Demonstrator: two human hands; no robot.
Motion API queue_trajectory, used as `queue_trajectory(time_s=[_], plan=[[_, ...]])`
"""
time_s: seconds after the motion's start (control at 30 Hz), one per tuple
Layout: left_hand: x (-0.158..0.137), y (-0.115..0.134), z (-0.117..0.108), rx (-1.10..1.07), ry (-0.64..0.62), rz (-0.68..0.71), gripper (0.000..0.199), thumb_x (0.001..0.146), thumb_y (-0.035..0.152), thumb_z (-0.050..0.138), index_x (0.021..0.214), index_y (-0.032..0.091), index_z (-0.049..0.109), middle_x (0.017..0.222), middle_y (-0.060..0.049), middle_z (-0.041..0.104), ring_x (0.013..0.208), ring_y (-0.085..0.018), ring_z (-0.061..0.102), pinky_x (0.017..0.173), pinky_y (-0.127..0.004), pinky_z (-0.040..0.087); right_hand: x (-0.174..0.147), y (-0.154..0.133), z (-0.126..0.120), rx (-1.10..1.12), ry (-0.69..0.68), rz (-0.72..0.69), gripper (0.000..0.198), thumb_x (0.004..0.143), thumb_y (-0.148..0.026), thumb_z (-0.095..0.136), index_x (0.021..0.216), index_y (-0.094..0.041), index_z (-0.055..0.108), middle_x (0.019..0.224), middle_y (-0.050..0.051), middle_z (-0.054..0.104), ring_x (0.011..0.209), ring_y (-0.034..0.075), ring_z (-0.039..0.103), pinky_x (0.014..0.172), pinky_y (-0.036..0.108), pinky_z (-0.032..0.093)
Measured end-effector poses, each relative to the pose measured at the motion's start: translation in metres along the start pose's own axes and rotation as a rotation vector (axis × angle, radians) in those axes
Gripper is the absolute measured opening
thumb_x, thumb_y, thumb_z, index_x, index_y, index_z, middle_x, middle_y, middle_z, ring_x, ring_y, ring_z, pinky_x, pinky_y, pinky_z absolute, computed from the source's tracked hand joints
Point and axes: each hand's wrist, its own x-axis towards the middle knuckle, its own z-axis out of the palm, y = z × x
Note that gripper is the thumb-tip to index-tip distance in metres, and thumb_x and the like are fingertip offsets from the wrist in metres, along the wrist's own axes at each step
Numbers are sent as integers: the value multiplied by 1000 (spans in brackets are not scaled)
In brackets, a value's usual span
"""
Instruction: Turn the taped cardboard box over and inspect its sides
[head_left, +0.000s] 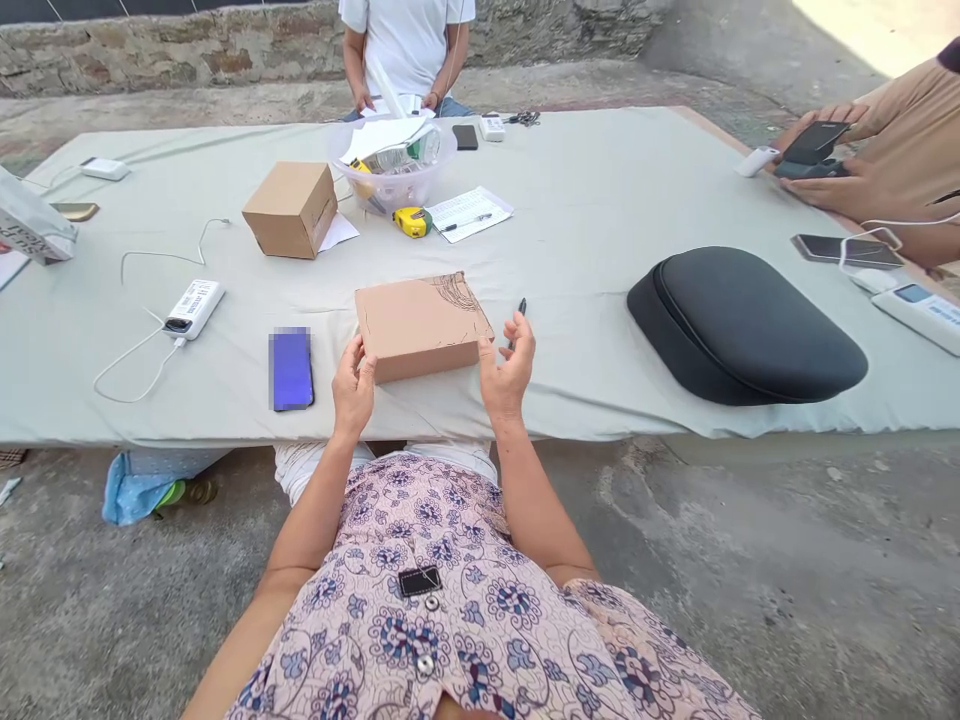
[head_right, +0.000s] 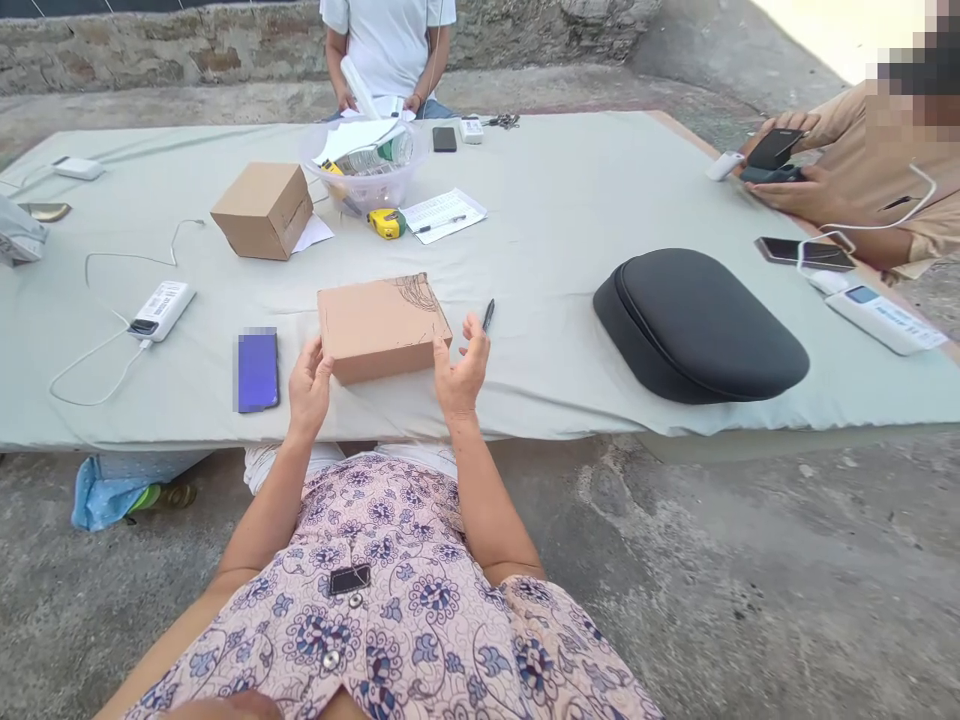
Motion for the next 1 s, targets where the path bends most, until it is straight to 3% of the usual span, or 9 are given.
queue_trajectory(time_s=[0.1, 0.2, 0.3, 0.4, 0.57, 0.7, 0.83, 1.0], plan=[[-4, 3, 4, 69, 5, -30, 59, 94, 57, 54, 141, 22, 51, 148, -13, 56, 139, -27, 52, 119, -43, 39, 2, -3, 5, 7, -133, 31, 84, 87, -62, 61, 154, -25, 26, 150, 18, 44, 139, 32, 46, 113, 56, 42], [-9, 8, 11, 173, 46, -43, 75, 86, 56, 67, 147, 21, 42, 152, -15, 49, 142, -30, 47, 120, -45, 37, -11, -16, 15, -35, -165, -25, 98, 79, -69, 67, 154, -24, 23, 153, 20, 38, 145, 37, 36, 118, 63, 32], [-12, 13, 19, 277, 144, -31, 100, 69, 55, 84, 148, 20, 35, 152, -19, 45, 146, -35, 39, 122, -49, 32, -25, -27, 21, -75, -145, -45, 101, 75, -71, 70, 153, -25, 27, 149, 21, 39, 143, 39, 35, 116, 67, 32], [-13, 13, 25, 314, 204, -48, 108, 62, 56, 87, 147, 19, 32, 151, -21, 43, 146, -37, 37, 122, -51, 31, -31, -31, 24, -98, -128, -45, 99, 76, -71, 69, 152, -23, 28, 147, 22, 40, 142, 40, 36, 115, 66, 35], [-10, 7, 24, 310, 222, -32, 100, 68, 57, 83, 145, 18, 33, 149, -21, 45, 145, -35, 39, 122, -50, 30, -28, -28, 20, -90, -131, -35, 95, 77, -68, 70, 152, -26, 31, 145, 20, 47, 138, 38, 44, 112, 63, 41], [-6, 3, 15, 254, 201, -23, 87, 77, 56, 76, 145, 18, 37, 151, -19, 45, 146, -32, 40, 122, -45, 31, -22, -17, 11, 74, -179, 70, 82, 84, -65, 64, 150, -24, 36, 141, 18, 55, 132, 32, 55, 111, 56, 46], [-1, -3, 6, 164, 217, -20, 71, 86, 58, 65, 141, 20, 42, 149, -16, 50, 140, -28, 47, 119, -40, 36, -19, -5, 3, 261, -224, 184, 68, 89, -61, 59, 144, -22, 46, 133, 17, 64, 123, 27, 64, 104, 47, 54], [9, -12, -4, 89, 246, 30, 53, 91, 47, 58, 135, 21, 46, 138, -13, 56, 131, -23, 54, 113, -35, 42, -21, 2, 1, 348, -259, 197, 57, 90, -56, 58, 135, -21, 55, 116, 13, 71, 106, 23, 69, 87, 39, 61]])
